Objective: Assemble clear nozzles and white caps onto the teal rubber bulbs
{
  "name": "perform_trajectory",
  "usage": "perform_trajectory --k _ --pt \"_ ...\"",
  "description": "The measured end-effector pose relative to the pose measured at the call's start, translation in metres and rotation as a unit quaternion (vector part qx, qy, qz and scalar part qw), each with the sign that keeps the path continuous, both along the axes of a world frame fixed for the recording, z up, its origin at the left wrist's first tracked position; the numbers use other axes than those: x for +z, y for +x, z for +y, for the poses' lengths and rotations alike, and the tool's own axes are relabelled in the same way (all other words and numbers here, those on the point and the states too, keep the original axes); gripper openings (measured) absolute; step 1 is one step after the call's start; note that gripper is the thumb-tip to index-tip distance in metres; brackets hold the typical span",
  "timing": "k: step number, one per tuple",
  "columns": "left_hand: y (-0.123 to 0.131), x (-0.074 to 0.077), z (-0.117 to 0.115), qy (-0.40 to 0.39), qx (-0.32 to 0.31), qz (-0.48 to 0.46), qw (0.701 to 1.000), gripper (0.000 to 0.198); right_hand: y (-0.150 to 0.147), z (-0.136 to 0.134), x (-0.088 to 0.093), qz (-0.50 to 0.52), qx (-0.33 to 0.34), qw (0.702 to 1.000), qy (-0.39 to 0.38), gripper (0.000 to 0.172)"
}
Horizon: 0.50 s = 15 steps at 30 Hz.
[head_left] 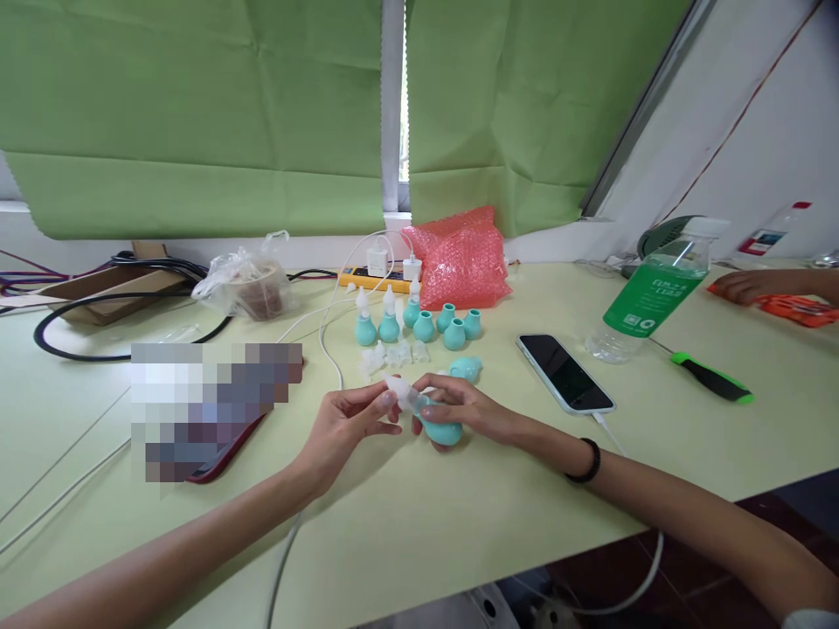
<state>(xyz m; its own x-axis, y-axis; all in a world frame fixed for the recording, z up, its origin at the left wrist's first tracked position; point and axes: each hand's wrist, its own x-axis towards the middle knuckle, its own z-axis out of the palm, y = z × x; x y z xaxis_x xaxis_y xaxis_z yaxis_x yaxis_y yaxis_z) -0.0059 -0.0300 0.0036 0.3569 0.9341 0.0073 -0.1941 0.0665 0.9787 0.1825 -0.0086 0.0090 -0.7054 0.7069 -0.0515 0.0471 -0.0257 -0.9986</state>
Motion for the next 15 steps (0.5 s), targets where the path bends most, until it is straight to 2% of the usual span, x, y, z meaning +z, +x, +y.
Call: perform_trajectory --k 6,11,15 --pt "-0.001 -0.004 -0.002 -0.005 0.032 0.062 0.998 0.028 0.009 0.012 0.009 0.047 -0.149 0.980 0.126 0.023" --pt "0.000 -0.013 0.002 0.056 0.034 0.153 0.986 0.031 0.016 0.025 0.010 0.052 -0.280 0.932 0.224 0.027" --pt "0.001 -0.018 0.004 0.087 0.021 0.188 0.978 0.025 0.019 0.033 0.007 0.030 -0.317 0.908 0.273 0.027"
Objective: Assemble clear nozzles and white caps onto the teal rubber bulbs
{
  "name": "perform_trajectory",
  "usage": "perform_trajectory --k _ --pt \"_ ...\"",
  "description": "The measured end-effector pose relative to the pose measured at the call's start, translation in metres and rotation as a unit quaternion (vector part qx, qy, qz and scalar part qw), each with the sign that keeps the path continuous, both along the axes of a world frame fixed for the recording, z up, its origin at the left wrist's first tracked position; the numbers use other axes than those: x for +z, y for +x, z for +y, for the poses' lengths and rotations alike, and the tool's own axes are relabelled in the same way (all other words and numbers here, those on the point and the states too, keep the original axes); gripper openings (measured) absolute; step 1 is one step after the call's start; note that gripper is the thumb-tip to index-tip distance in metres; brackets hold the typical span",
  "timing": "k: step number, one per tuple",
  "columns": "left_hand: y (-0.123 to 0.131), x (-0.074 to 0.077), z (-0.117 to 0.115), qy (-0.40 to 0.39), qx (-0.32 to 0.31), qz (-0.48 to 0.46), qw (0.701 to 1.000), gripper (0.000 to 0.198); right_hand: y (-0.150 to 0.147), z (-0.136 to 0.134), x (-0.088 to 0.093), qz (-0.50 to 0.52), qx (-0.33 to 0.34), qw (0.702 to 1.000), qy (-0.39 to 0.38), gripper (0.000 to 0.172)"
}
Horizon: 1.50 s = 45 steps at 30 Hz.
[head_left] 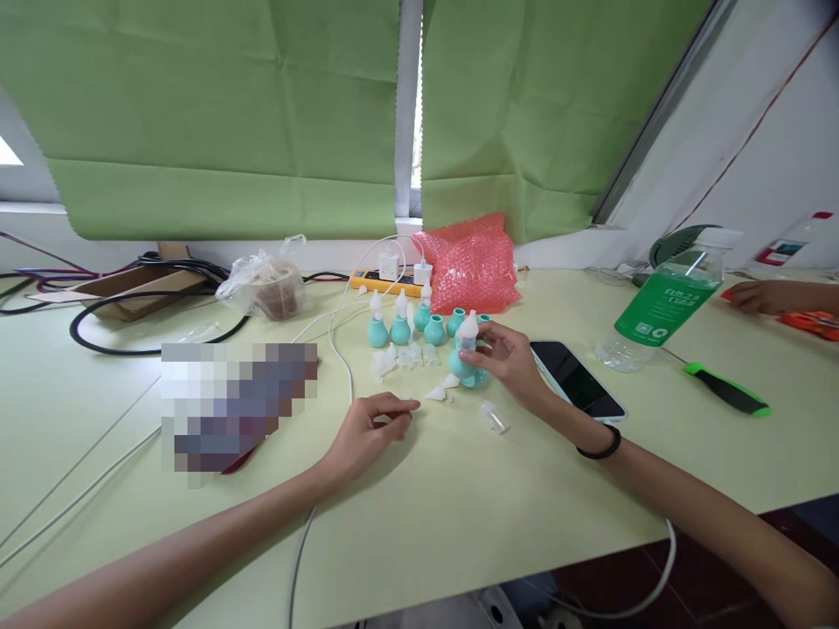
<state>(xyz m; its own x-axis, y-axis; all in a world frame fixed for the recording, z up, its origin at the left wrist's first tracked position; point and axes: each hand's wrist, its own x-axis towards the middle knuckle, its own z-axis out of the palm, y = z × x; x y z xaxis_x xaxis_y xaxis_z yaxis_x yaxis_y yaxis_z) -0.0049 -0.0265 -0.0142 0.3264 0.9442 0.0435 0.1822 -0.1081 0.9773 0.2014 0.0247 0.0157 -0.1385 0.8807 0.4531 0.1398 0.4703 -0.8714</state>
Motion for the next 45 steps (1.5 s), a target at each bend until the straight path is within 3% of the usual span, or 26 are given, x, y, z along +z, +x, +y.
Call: perform_trajectory --k 4,8,12,15,19,27,38,43,45 --pt "0.000 -0.001 -0.001 0.018 -0.013 0.018 1.000 0.022 -0.014 0.005 0.012 -0.030 0.030 0.999 0.009 0.026" --pt "-0.001 -0.003 -0.001 0.045 -0.019 0.043 0.998 0.021 -0.052 0.015 0.034 -0.069 0.093 0.993 0.019 0.031" --pt "-0.002 -0.004 -0.002 0.058 -0.028 0.048 0.997 0.021 -0.098 0.039 0.040 -0.148 0.070 0.982 0.098 0.045" --pt "-0.002 -0.003 -0.003 0.058 -0.023 0.047 0.997 0.021 -0.124 0.057 0.036 -0.245 0.037 0.954 0.167 0.051" --pt "-0.004 -0.005 -0.003 0.060 -0.019 0.052 0.997 0.021 -0.143 0.069 0.034 -0.368 0.032 0.898 0.239 0.043" --pt "-0.003 -0.006 -0.003 0.072 -0.022 0.061 0.995 0.022 -0.153 0.096 0.051 -0.546 -0.026 0.800 0.247 0.041" --pt "-0.003 -0.005 -0.003 0.071 -0.017 0.074 0.995 0.022 -0.150 0.111 0.040 -0.599 -0.038 0.769 0.221 0.038" --pt "-0.002 -0.007 -0.002 0.060 -0.009 0.043 0.997 0.023 -0.152 0.099 0.047 -0.584 -0.091 0.773 0.229 0.038" --pt "-0.002 -0.006 -0.003 0.056 0.004 0.023 0.998 0.025 -0.147 0.087 0.053 -0.555 -0.105 0.781 0.266 0.036"
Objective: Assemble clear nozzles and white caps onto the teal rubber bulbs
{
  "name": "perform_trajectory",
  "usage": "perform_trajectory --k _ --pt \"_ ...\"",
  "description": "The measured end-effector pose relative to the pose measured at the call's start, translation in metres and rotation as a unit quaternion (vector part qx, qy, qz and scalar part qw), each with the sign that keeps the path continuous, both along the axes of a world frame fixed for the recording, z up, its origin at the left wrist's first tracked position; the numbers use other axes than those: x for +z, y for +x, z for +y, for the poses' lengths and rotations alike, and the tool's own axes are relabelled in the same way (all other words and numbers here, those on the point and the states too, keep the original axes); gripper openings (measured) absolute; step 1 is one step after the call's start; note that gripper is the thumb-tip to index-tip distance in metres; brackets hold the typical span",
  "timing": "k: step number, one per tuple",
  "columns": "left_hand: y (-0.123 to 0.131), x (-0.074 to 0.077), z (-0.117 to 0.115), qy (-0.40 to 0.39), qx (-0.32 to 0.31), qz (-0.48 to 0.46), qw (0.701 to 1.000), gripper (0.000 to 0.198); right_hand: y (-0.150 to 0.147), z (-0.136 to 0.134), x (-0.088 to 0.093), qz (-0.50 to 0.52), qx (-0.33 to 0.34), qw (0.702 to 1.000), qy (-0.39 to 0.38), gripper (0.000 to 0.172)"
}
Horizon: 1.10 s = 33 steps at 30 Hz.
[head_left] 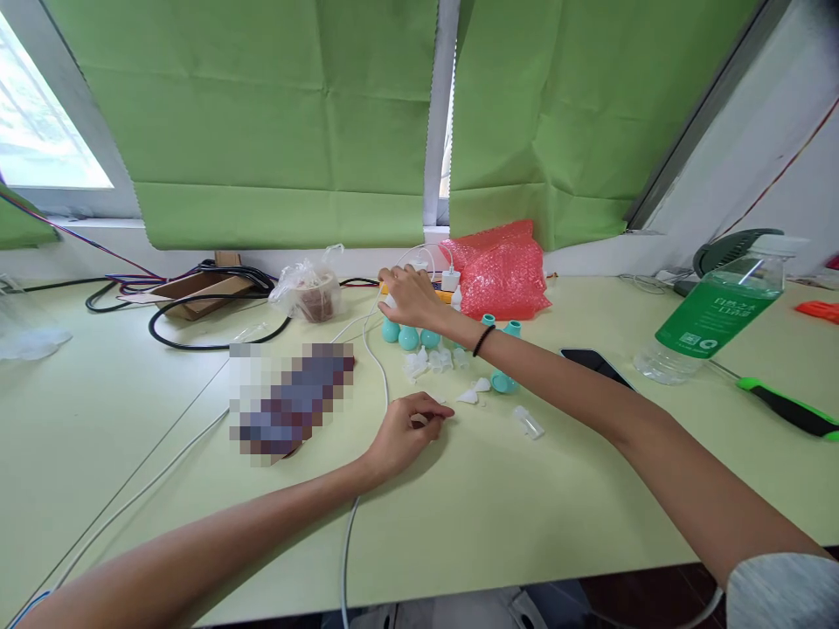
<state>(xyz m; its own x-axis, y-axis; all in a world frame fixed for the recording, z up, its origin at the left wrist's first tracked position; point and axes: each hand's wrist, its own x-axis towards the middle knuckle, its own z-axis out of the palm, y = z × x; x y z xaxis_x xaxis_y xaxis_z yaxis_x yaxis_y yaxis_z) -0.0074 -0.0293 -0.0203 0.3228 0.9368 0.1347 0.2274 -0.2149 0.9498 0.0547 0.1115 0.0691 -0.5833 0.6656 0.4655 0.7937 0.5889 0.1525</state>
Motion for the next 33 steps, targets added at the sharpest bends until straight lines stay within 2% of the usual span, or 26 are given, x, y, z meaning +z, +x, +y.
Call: perform_trajectory --k 3,5,9,12,16,19,24,27,30,33 --pt "-0.001 0.002 -0.002 0.042 0.033 0.004 0.999 0.027 0.023 -0.028 0.007 0.036 0.116 0.991 0.058 0.030" --pt "-0.002 0.004 -0.001 0.104 0.056 0.039 0.992 0.029 0.048 -0.051 0.006 0.021 0.168 0.985 0.026 0.029" --pt "-0.008 0.004 0.007 0.187 0.059 0.179 0.964 0.031 0.106 -0.084 -0.009 -0.059 0.141 0.983 -0.105 0.028" --pt "-0.013 0.003 0.015 0.208 0.022 0.300 0.931 0.037 0.139 -0.093 -0.026 -0.078 0.115 0.976 -0.169 0.027" --pt "-0.016 0.003 0.021 0.263 -0.021 0.407 0.875 0.033 0.149 -0.096 -0.048 -0.083 0.082 0.979 -0.167 0.022" --pt "-0.019 0.002 0.024 0.290 -0.019 0.415 0.862 0.029 0.144 -0.098 -0.060 -0.086 0.064 0.985 -0.134 0.018" --pt "-0.021 -0.003 0.029 0.311 -0.003 0.394 0.865 0.028 0.144 -0.097 -0.067 -0.076 0.074 0.989 -0.102 0.019" --pt "-0.019 -0.003 0.027 0.327 0.005 0.344 0.880 0.027 0.145 -0.097 -0.068 0.056 0.090 0.988 -0.114 0.019" --pt "-0.013 0.002 0.020 0.325 0.015 0.245 0.913 0.025 0.138 -0.105 -0.069 0.235 0.106 0.952 -0.168 0.018" --pt "-0.004 0.008 0.008 0.274 0.023 0.149 0.950 0.023 0.127 -0.119 -0.070 0.333 0.105 0.904 -0.247 0.020"
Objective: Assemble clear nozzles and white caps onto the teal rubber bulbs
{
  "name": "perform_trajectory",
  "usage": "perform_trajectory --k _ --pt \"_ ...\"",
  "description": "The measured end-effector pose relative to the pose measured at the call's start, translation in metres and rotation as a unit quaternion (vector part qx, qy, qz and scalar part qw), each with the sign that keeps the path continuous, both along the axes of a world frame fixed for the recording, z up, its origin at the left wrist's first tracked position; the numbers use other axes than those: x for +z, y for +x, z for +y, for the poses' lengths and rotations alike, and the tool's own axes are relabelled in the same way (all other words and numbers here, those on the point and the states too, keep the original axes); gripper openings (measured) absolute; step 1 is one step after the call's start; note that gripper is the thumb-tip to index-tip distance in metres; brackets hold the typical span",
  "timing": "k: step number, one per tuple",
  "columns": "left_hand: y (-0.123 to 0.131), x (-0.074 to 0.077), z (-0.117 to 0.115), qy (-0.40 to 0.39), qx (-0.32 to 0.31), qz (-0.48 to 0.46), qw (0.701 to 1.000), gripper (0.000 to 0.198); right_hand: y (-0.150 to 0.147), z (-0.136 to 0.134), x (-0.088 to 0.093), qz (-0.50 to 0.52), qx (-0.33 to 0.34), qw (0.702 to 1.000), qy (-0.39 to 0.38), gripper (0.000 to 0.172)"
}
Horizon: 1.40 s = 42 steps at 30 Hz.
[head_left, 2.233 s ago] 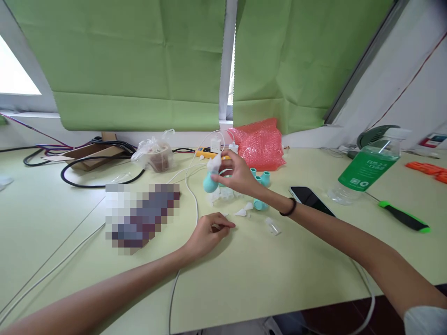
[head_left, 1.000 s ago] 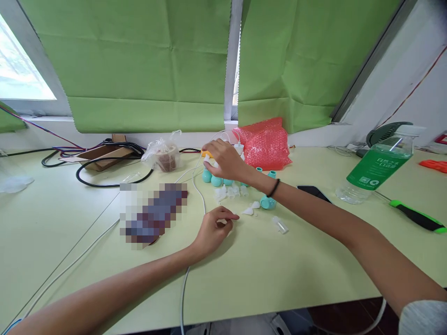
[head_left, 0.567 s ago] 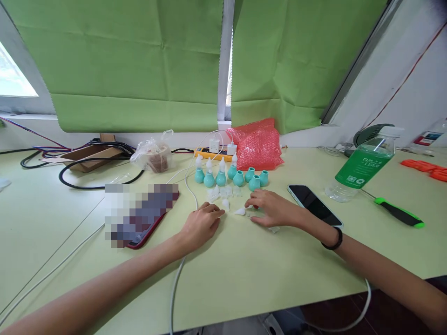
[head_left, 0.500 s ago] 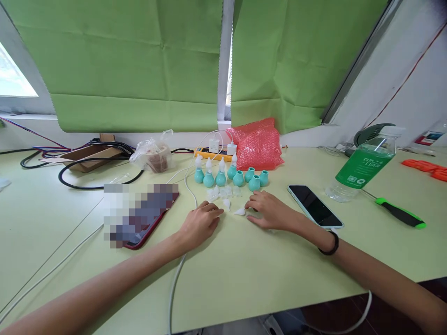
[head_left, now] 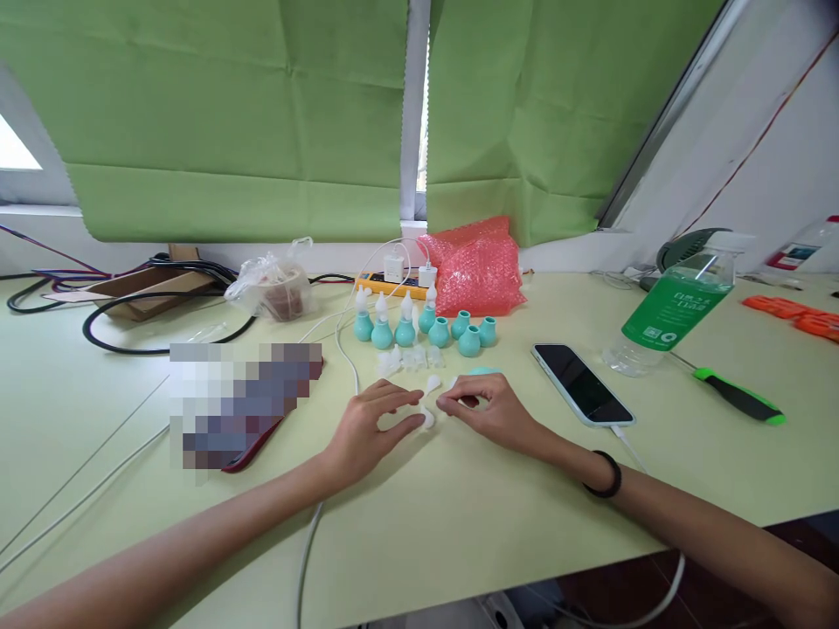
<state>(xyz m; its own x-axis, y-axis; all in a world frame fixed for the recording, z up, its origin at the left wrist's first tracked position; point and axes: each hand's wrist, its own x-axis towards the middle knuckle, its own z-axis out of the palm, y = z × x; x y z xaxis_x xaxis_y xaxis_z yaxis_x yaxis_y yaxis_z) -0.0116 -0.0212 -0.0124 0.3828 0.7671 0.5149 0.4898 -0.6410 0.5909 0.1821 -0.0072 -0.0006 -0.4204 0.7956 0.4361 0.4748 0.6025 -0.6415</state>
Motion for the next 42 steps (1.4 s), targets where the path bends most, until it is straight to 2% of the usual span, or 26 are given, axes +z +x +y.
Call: perform_trajectory --k 5,10,14,17,20,22,24,26,28,31,34,36,39,40,42 --pt "0.009 0.004 -0.013 -0.106 0.006 -0.054 0.993 0.018 -0.010 -0.012 -0.003 0.057 0.024 0.986 -0.154 0.030" --pt "0.009 0.004 -0.015 -0.132 -0.003 -0.069 0.989 0.017 -0.010 -0.010 -0.006 0.067 0.031 0.978 -0.195 0.034" --pt "0.010 0.003 -0.015 -0.148 -0.015 -0.089 0.985 0.016 -0.011 -0.011 -0.008 0.046 0.039 0.979 -0.192 0.038" --pt "0.010 0.000 -0.013 -0.194 0.012 -0.139 0.971 0.017 -0.007 -0.008 0.001 0.008 0.022 0.988 -0.155 0.042" --pt "0.009 -0.002 -0.009 -0.279 0.053 -0.208 0.936 0.022 0.007 0.000 0.023 -0.060 -0.041 0.997 -0.018 0.037" --pt "0.008 -0.003 -0.005 -0.326 0.062 -0.251 0.909 0.024 0.022 0.007 0.039 -0.154 -0.087 0.982 0.067 0.029" --pt "0.007 -0.003 -0.002 -0.354 0.061 -0.280 0.890 0.024 0.036 0.012 0.050 -0.258 -0.095 0.960 0.056 0.031" --pt "0.006 -0.003 -0.001 -0.361 0.060 -0.286 0.886 0.023 0.046 0.016 0.052 -0.341 -0.074 0.937 0.020 0.033" --pt "0.005 -0.004 0.000 -0.349 0.067 -0.270 0.895 0.020 0.052 0.016 0.048 -0.388 -0.045 0.921 -0.008 0.028" --pt "0.004 -0.005 -0.001 -0.320 0.077 -0.242 0.913 0.015 0.052 0.015 0.039 -0.402 0.009 0.914 -0.050 0.014" --pt "0.005 -0.005 -0.002 -0.302 0.077 -0.229 0.922 0.012 0.046 0.013 0.036 -0.374 0.061 0.923 -0.066 0.008" --pt "0.005 -0.004 -0.003 -0.296 0.073 -0.229 0.924 0.012 0.037 0.010 0.033 -0.309 0.071 0.946 -0.065 0.008" --pt "0.007 -0.002 -0.004 -0.294 0.073 -0.245 0.921 0.015 0.018 0.005 0.022 -0.113 0.059 0.986 -0.105 0.015" --pt "0.007 -0.001 -0.005 -0.295 0.076 -0.252 0.918 0.018 0.012 0.003 0.017 -0.039 0.058 0.988 -0.138 0.019" --pt "0.008 0.000 -0.006 -0.294 0.077 -0.265 0.915 0.021 0.001 -0.001 0.007 0.086 0.065 0.970 -0.217 0.028"
